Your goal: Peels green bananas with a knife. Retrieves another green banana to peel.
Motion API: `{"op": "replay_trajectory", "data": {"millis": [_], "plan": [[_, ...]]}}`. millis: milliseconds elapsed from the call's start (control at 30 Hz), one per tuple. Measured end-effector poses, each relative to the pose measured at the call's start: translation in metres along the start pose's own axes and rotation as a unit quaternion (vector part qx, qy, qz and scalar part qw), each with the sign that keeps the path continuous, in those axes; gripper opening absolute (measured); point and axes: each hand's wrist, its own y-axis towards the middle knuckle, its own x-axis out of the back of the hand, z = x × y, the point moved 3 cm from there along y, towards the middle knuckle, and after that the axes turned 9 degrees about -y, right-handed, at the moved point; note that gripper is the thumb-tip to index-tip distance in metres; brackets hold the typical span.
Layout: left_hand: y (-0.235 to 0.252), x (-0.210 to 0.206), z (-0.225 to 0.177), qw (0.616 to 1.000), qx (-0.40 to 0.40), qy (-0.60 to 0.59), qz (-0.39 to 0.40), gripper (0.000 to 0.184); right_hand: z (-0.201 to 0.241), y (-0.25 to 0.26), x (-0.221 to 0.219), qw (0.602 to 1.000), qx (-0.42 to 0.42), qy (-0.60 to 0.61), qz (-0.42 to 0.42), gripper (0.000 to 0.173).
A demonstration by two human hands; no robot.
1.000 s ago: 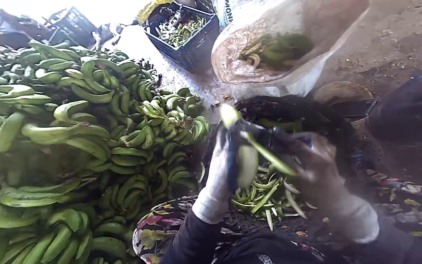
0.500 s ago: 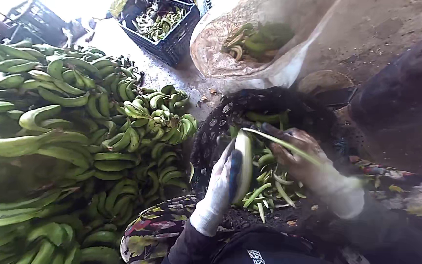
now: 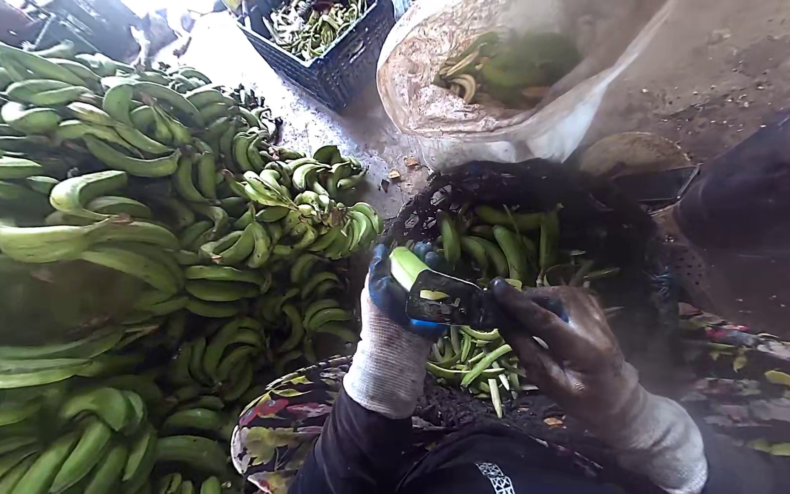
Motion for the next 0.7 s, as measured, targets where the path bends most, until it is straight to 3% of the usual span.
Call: {"op": "replay_trajectory", "data": {"millis": [100,167,233,267,333,367,400,433,500,533,600,700], "plan": [[0.000,0.007,0.000,0.993,-0.041,0.105,0.042,0.049,-0.005,0.004,-0.005,1.000,0.000,-0.018,0.015,0.038],[-0.009,0.010,0.007,0.957,-0.084,0.274,0.050,0.046,-0.012,0.014,-0.008,0.998,-0.020,-0.041,0.032,0.039],[-0.027,0.006,0.016,0.914,-0.054,0.402,0.028,0.039,-0.036,0.019,-0.010,0.990,-0.071,-0.083,0.094,0.042],[-0.034,0.014,0.015,0.907,-0.018,0.420,0.029,0.039,-0.050,0.017,-0.010,0.974,-0.114,-0.108,0.161,0.043],[-0.035,0.039,0.003,0.923,0.029,0.380,0.060,0.049,-0.068,0.010,-0.013,0.902,-0.229,-0.119,0.347,0.046],[-0.031,0.048,-0.003,0.942,0.039,0.328,0.061,0.051,-0.066,0.005,-0.016,0.869,-0.270,-0.098,0.402,0.048],[-0.028,0.052,-0.009,0.960,0.032,0.274,0.052,0.055,-0.059,0.002,-0.017,0.863,-0.284,-0.072,0.411,0.047],[-0.025,0.053,-0.014,0.973,0.016,0.226,0.031,0.055,-0.049,0.000,-0.016,0.886,-0.265,-0.052,0.377,0.043],[-0.022,0.051,-0.026,0.986,-0.016,0.167,-0.006,0.049,-0.028,-0.002,-0.014,0.963,-0.147,-0.009,0.224,0.039],[-0.022,0.047,-0.030,0.986,-0.032,0.163,-0.015,0.048,-0.021,-0.002,-0.012,0.982,-0.091,0.015,0.165,0.041],[-0.021,0.037,-0.032,0.983,-0.067,0.172,-0.010,0.046,-0.008,0.000,-0.004,0.991,-0.029,0.057,0.117,0.039],[-0.028,0.024,-0.014,0.957,-0.100,0.272,0.009,0.043,0.004,0.006,-0.009,0.996,-0.034,0.038,0.078,0.036]]}}
